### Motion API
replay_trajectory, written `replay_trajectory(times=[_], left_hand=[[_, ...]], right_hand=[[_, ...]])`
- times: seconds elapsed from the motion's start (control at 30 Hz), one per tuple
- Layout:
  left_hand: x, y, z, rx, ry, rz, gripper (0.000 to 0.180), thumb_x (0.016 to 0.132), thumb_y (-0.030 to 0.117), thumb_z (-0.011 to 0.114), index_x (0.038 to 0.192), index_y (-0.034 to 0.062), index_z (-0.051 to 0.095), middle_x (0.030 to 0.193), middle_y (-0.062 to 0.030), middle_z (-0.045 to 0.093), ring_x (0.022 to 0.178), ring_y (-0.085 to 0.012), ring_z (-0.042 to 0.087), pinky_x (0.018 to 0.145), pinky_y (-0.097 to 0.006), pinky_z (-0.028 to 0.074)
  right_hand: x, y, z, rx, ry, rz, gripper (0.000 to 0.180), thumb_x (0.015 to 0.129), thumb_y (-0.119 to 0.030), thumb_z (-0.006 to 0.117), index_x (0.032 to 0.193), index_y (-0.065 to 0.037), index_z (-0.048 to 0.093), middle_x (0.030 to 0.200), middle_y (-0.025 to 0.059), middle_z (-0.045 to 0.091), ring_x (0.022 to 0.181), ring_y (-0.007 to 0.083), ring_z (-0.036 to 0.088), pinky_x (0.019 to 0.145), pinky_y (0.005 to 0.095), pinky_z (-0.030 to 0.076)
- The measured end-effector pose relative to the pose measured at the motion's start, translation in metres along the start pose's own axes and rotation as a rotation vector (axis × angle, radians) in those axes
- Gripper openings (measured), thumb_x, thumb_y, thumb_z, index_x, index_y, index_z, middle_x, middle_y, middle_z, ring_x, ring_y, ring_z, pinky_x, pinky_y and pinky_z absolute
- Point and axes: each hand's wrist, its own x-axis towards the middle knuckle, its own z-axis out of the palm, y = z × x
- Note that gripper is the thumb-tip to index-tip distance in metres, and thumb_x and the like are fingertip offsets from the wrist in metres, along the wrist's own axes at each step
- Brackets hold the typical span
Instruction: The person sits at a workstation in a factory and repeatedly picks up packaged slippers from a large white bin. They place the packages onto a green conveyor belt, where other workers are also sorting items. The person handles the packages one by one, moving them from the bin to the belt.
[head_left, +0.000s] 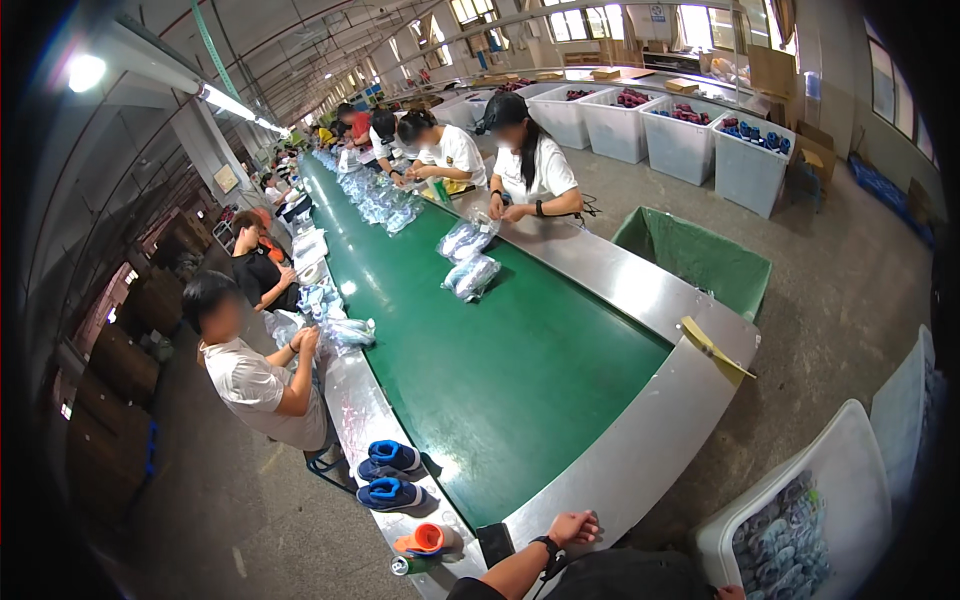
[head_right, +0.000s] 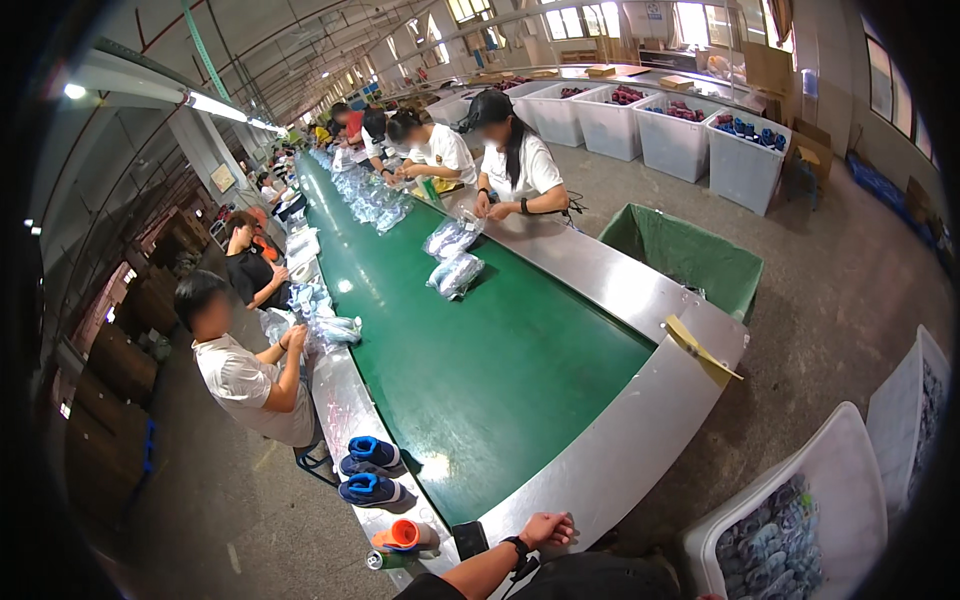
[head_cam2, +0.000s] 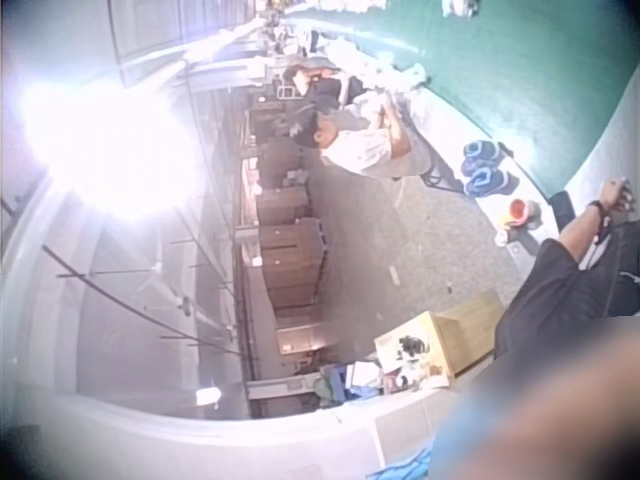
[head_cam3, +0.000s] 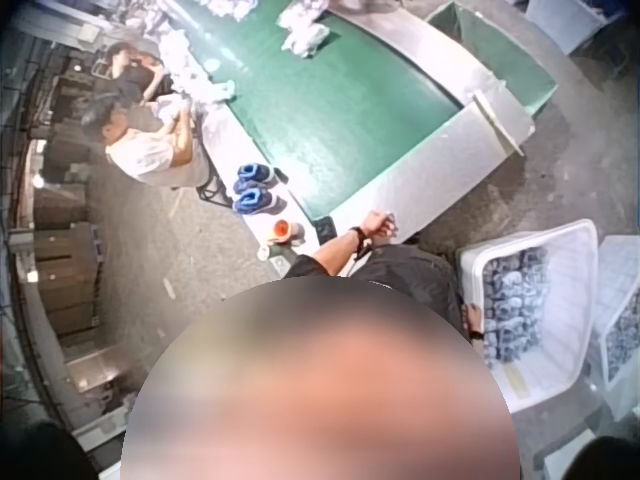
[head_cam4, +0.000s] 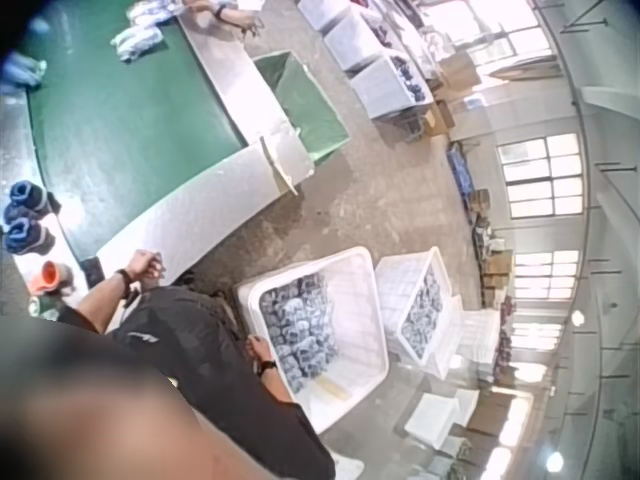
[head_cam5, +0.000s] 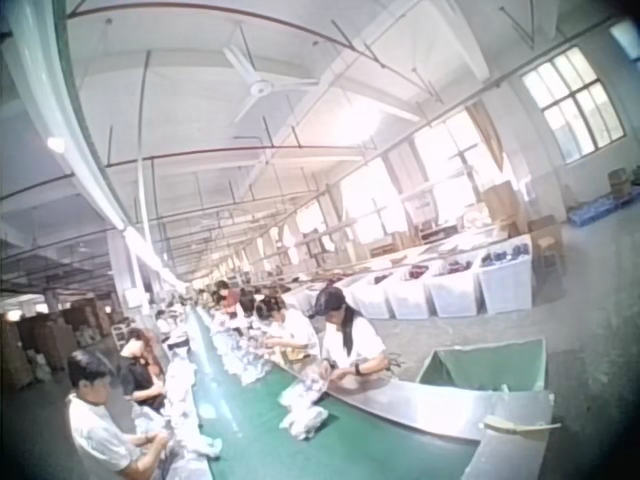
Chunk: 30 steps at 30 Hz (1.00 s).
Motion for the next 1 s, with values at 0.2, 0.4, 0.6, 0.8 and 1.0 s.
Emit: replay_trajectory(times=[0.2, 0.4, 0.6, 0.8, 1.0], left_hand=[[0.000, 0.000, 0.000, 0.018, 0.015, 0.022, 0.044, 0.109, 0.043, 0.056, 0.118, 0.0031, 0.071, 0.093, -0.0044, 0.078, 0.071, -0.0171, 0.075, 0.061, -0.028, 0.059], [-0.001, 0.000, 0.001, 0.006, 0.012, 0.025, 0.042, 0.109, 0.042, 0.056, 0.117, 0.0031, 0.071, 0.091, -0.0041, 0.078, 0.071, -0.0167, 0.075, 0.060, -0.028, 0.058], [-0.001, -0.001, 0.002, -0.022, 0.017, 0.031, 0.040, 0.108, 0.040, 0.057, 0.114, 0.0032, 0.072, 0.088, -0.0041, 0.077, 0.069, -0.0164, 0.075, 0.058, -0.028, 0.058], [0.001, 0.001, 0.000, 0.013, 0.005, 0.014, 0.042, 0.110, 0.041, 0.054, 0.119, 0.0030, 0.070, 0.094, -0.0050, 0.078, 0.074, -0.0178, 0.076, 0.065, -0.029, 0.060], [0.001, 0.000, 0.000, 0.008, -0.001, 0.019, 0.043, 0.110, 0.041, 0.054, 0.119, 0.0028, 0.070, 0.095, -0.0047, 0.078, 0.075, -0.0174, 0.076, 0.066, -0.029, 0.060]], right_hand=[[-0.002, -0.004, -0.006, 0.013, 0.034, 0.043, 0.039, 0.104, -0.034, 0.059, 0.127, -0.002, 0.065, 0.085, 0.0079, 0.070, 0.066, 0.0153, 0.062, 0.054, 0.0321, 0.050], [0.011, -0.001, -0.011, 0.014, 0.009, 0.024, 0.042, 0.104, -0.036, 0.060, 0.130, -0.003, 0.064, 0.090, 0.0084, 0.073, 0.069, 0.0158, 0.064, 0.057, 0.0316, 0.051], [0.023, -0.002, -0.014, -0.087, -0.003, -0.017, 0.040, 0.104, -0.034, 0.059, 0.128, -0.003, 0.066, 0.089, 0.0074, 0.073, 0.069, 0.0156, 0.065, 0.058, 0.0319, 0.052], [0.015, -0.013, -0.011, -0.040, 0.010, -0.032, 0.038, 0.103, -0.032, 0.060, 0.126, -0.002, 0.066, 0.086, 0.0078, 0.071, 0.067, 0.0158, 0.064, 0.057, 0.0315, 0.052], [0.010, -0.018, -0.008, -0.017, 0.016, -0.027, 0.033, 0.102, -0.030, 0.061, 0.119, -0.002, 0.067, 0.080, 0.0065, 0.067, 0.060, 0.0149, 0.060, 0.051, 0.0307, 0.048]])
